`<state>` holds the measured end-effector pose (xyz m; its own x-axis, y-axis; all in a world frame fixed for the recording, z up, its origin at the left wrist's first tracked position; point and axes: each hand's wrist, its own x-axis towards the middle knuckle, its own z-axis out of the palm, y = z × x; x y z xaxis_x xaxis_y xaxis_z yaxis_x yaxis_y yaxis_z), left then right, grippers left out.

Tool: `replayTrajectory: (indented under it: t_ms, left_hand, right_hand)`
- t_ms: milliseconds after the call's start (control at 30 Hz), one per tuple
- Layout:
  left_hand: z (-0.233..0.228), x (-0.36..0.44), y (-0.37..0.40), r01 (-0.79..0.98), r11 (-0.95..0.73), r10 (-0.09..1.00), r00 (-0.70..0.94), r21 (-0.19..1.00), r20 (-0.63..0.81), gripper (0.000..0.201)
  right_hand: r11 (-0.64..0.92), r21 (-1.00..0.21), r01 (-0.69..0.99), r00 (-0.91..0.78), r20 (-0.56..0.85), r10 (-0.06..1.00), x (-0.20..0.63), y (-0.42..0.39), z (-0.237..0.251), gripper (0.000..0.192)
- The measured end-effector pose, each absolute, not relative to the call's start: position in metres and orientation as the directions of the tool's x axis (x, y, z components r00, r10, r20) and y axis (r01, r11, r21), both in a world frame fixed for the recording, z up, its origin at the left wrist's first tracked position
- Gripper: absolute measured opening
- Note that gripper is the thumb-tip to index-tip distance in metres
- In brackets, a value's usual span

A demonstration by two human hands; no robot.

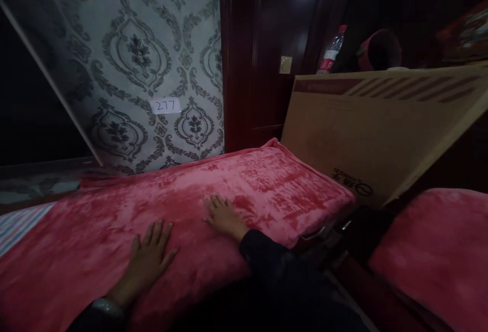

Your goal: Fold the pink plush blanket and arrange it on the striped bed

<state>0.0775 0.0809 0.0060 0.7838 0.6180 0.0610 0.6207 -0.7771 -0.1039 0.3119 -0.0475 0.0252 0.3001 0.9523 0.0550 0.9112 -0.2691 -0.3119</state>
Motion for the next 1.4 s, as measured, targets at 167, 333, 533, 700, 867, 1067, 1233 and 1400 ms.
replayTrajectory:
  t_ms: [167, 333, 533, 700, 867, 1067, 1233, 1400]
  left_hand:
    - [-0.006, 0.076, 0.083, 0.615, -0.785, 0.612, 0.788, -0.069, 0.061, 0.071]
    - [-0.003, 0.065, 0.078, 0.593, -0.802, 0.597, 0.8, 0.064, 0.065, 0.073]
    - [0.007, 0.057, 0.07, 0.663, -0.72, 0.686, 0.725, 0.204, 0.066, 0.078]
    - [0.014, 0.034, 0.082, 0.831, -0.528, 0.849, 0.525, 0.175, 0.068, 0.073]
    - [0.021, -0.036, 0.089, 0.967, -0.242, 0.97, 0.24, 0.076, 0.028, 0.07]
    - [0.041, -0.12, 0.097, 0.999, -0.014, 0.999, 0.012, 0.052, 0.049, 0.07]
    - [0.066, -0.084, 0.149, 0.978, -0.194, 0.978, 0.187, 0.074, 0.093, 0.061]
    - [0.065, 0.014, 0.211, 0.884, -0.454, 0.887, 0.46, 0.111, -0.035, 0.056]
  right_hand:
    - [-0.411, -0.193, 0.891, 0.428, 0.057, 0.902, 0.357, -0.036, 0.016, 0.062]
    - [-0.441, -0.102, 0.892, 0.451, 0.114, 0.885, 0.383, -0.047, -0.013, 0.059]
    - [-0.386, -0.008, 0.922, 0.375, 0.257, 0.891, 0.4, -0.046, -0.055, 0.061]
    - [-0.372, 0.024, 0.928, 0.353, 0.262, 0.898, 0.405, -0.048, -0.059, 0.065]
    - [-0.318, -0.01, 0.948, 0.306, 0.295, 0.905, 0.41, -0.049, -0.062, 0.069]
    - [-0.349, -0.095, 0.932, 0.362, 0.265, 0.894, 0.419, -0.036, -0.072, 0.068]
    - [-0.304, -0.14, 0.942, 0.315, 0.061, 0.947, 0.407, -0.003, -0.034, 0.062]
    - [-0.058, -0.157, 0.986, 0.073, 0.09, 0.993, 0.383, 0.049, -0.005, 0.065]
